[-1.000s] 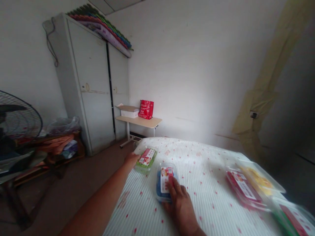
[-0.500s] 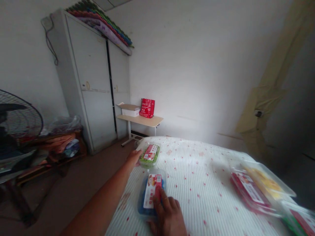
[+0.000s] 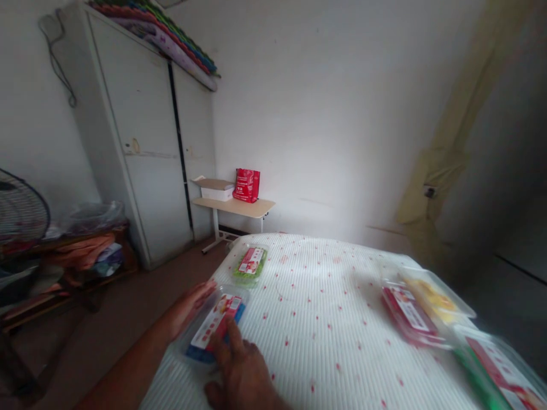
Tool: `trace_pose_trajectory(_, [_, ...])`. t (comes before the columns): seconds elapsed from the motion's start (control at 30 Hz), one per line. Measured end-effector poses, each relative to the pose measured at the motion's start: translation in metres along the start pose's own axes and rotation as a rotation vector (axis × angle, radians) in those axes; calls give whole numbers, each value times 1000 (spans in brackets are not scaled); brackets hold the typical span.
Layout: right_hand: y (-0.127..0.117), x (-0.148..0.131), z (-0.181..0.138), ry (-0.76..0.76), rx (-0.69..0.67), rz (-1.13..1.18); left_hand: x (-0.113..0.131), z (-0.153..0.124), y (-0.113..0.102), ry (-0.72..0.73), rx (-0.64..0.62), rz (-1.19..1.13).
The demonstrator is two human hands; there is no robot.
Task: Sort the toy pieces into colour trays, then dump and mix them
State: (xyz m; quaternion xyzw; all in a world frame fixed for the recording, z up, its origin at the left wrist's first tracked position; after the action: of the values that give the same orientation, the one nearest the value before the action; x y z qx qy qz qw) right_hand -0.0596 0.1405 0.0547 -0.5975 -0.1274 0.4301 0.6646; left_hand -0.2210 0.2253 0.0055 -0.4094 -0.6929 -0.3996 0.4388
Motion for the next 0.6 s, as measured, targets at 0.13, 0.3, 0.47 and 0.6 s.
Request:
trace_pose_trajectory(0.13, [-68,80,-23,164,178,-176,-16,-9,2,-74,-111,-71])
trace_pose_trajectory(0.3, [-179,234,-95,694,300,-553,-26,-16,-1,-161,-141,-53])
trace_pose_trajectory(0.47, [-212,309,-158,984,201,-649,-26,-21,-2,-204,-106,-119])
trace_pose_trajectory(0.6, [-197,328,-182,1052,144,-574,-25,-24,0,-197,-134,-171])
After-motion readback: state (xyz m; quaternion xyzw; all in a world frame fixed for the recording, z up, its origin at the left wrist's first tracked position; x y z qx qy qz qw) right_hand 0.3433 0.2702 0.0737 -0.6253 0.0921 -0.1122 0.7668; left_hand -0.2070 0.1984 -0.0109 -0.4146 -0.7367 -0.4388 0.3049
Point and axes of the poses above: each hand's wrist, its own z-axis towards the middle knuckle, its own y-axis out of the palm, x = y × z, the point moved 9 cm from there along z, towards the middle knuckle, and after that the axes turned 2 degrees about x, right-handed, at the moved point
